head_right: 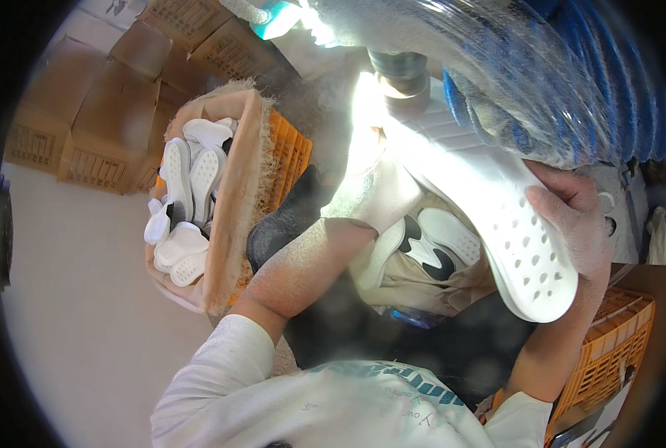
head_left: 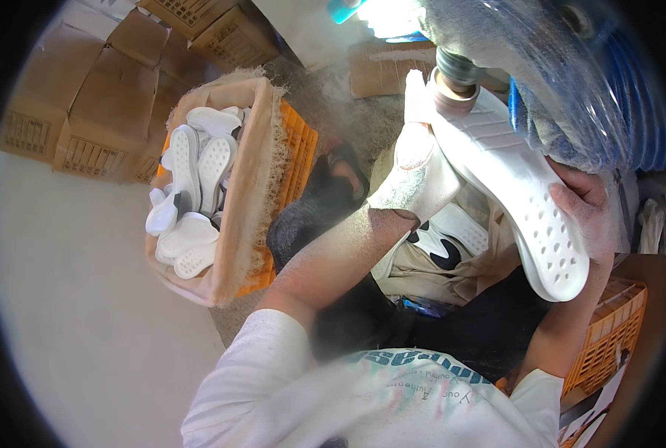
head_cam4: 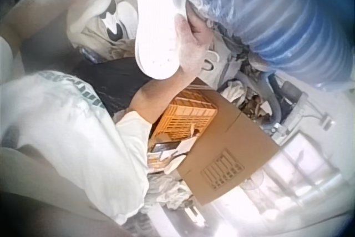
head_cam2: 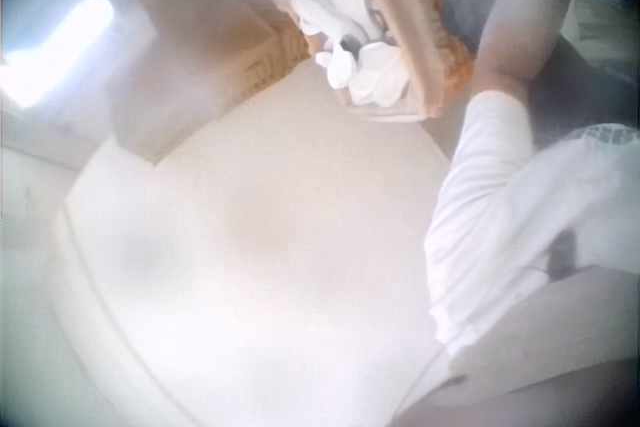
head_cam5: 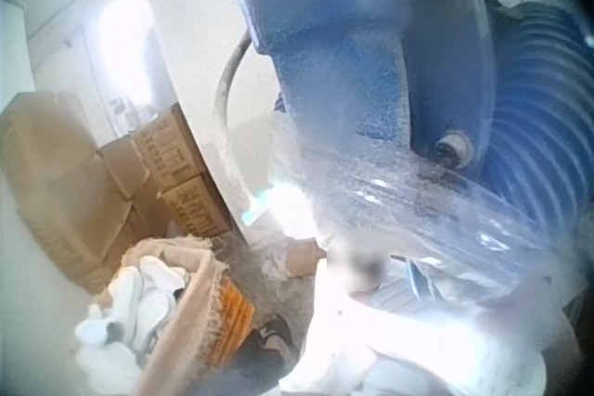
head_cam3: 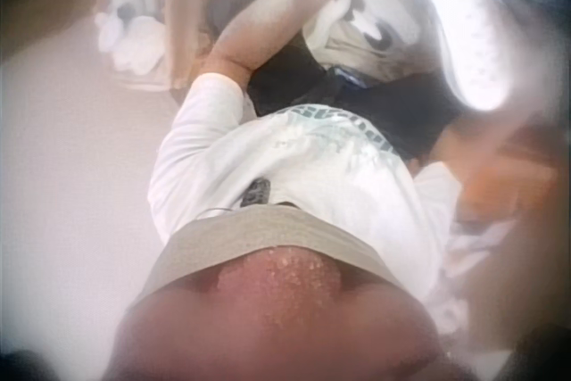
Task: The person sits on the floor and repeatedly presses white shoe insoles against a rotating grinding wheel to smooth their edges. They handle the insoles one at a time, turning them over to treat different sides, then place them into a nearby basket.
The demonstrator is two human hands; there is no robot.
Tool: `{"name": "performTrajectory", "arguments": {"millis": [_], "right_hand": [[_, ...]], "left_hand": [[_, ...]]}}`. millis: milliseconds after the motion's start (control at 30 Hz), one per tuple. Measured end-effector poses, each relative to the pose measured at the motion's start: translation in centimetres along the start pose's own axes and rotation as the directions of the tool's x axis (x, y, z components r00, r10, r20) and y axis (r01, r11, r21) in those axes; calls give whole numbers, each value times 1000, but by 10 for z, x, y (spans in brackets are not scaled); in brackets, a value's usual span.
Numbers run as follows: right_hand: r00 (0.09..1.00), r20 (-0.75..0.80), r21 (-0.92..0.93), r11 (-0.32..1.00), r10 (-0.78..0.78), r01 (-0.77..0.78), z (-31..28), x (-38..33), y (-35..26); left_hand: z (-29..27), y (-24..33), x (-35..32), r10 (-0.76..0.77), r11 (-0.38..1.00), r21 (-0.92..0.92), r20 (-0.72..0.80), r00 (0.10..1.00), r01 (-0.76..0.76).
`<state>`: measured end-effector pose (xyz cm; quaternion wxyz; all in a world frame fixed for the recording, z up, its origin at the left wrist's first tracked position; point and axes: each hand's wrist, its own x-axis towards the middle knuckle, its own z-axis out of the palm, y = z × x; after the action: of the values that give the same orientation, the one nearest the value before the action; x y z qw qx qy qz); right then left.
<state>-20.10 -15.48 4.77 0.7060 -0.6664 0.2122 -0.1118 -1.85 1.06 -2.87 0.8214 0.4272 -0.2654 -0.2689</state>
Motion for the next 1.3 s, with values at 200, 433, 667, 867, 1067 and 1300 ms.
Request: {"name": "performTrajectory", "arguments": {"millis": [200, 433, 667, 867, 1067, 1300], "right_hand": [[988, -154, 190, 982, 29, 1, 23, -4, 12], [978, -207, 178, 981, -33, 70, 41, 29, 29], [931, -318, 43, 978, -178, 202, 61, 88, 61], [786, -358, -431, 836, -503, 338, 67, 135, 70], [873, -339, 462, 746, -352, 480, 72, 151, 74], [876, -453, 647, 614, -167, 451, 24, 126, 92]], "left_hand": [[-2, 0, -2, -6, 1000, 23, -29, 1000, 7], [-2, 4, -2, -13, 999, 39, -56, 998, 15], [-9, 6, -5, -22, 999, 26, -66, 998, 24], [-8, 12, -3, 44, 992, 120, -88, 995, -33], [-11, 16, 11, 247, 587, 791, 25, 969, -170], [-26, 0, 7, 270, -18, 970, 239, 933, -243]]}}
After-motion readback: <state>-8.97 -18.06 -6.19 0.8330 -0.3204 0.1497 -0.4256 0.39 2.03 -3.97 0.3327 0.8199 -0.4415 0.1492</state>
